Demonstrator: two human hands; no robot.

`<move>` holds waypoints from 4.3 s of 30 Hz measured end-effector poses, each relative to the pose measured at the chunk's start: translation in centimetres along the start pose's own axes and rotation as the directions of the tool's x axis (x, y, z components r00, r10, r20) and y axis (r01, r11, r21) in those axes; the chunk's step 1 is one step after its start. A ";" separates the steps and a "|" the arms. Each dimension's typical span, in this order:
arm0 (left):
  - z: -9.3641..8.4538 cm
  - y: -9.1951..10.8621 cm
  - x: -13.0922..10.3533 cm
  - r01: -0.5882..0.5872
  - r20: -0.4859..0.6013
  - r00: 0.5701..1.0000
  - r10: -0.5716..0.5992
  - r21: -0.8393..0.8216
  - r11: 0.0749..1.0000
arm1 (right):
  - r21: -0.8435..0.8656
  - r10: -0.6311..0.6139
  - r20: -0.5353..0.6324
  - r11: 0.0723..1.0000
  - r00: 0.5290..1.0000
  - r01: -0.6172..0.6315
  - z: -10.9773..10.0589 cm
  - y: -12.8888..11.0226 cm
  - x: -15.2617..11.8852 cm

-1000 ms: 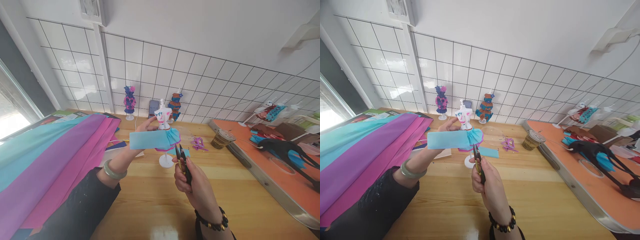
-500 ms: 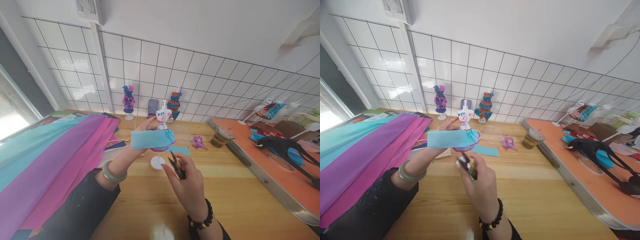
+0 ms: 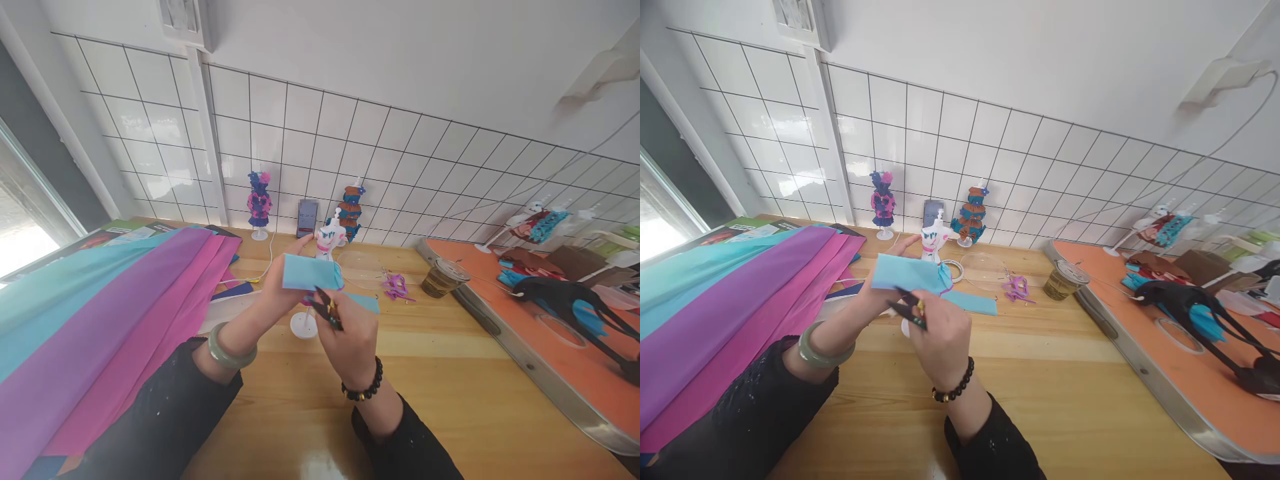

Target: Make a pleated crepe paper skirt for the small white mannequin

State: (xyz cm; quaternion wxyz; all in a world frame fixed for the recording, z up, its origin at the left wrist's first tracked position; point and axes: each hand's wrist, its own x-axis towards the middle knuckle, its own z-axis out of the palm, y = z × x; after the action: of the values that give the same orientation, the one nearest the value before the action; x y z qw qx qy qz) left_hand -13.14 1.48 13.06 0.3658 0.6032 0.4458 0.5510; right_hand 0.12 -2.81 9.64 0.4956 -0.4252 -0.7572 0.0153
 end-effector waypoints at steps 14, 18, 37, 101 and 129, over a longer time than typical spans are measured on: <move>-0.6 -0.5 0.7 0.015 -0.055 0.998 0.006 0.373 0.928 | 0.809 0.752 0.091 0.326 0.653 -0.488 -2.0 2.9 0.1; -1.0 -0.3 0.9 0.028 -0.039 0.999 -0.014 0.370 0.929 | 0.835 0.730 -0.015 0.385 0.683 -0.393 -2.5 2.9 -0.8; -1.4 0.6 0.5 0.047 0.055 0.996 -0.064 0.271 0.962 | 0.604 0.478 0.655 0.135 0.585 -0.786 -1.2 1.3 -1.5; -1.2 1.3 0.1 0.092 0.151 0.982 -0.118 0.164 0.982 | 0.623 0.467 0.503 0.387 0.727 -0.680 -0.9 1.9 -0.4; -1.3 1.7 -0.1 0.025 0.108 0.992 -0.062 0.319 0.947 | 0.577 0.522 0.458 0.441 0.719 -0.688 -0.7 2.0 -0.1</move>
State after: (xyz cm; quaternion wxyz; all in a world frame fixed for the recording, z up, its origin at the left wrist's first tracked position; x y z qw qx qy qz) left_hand -14.19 0.79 14.77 0.3015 0.6753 0.5197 0.4279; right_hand 1.93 -1.89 9.04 0.4960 -0.4363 -0.5317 0.5300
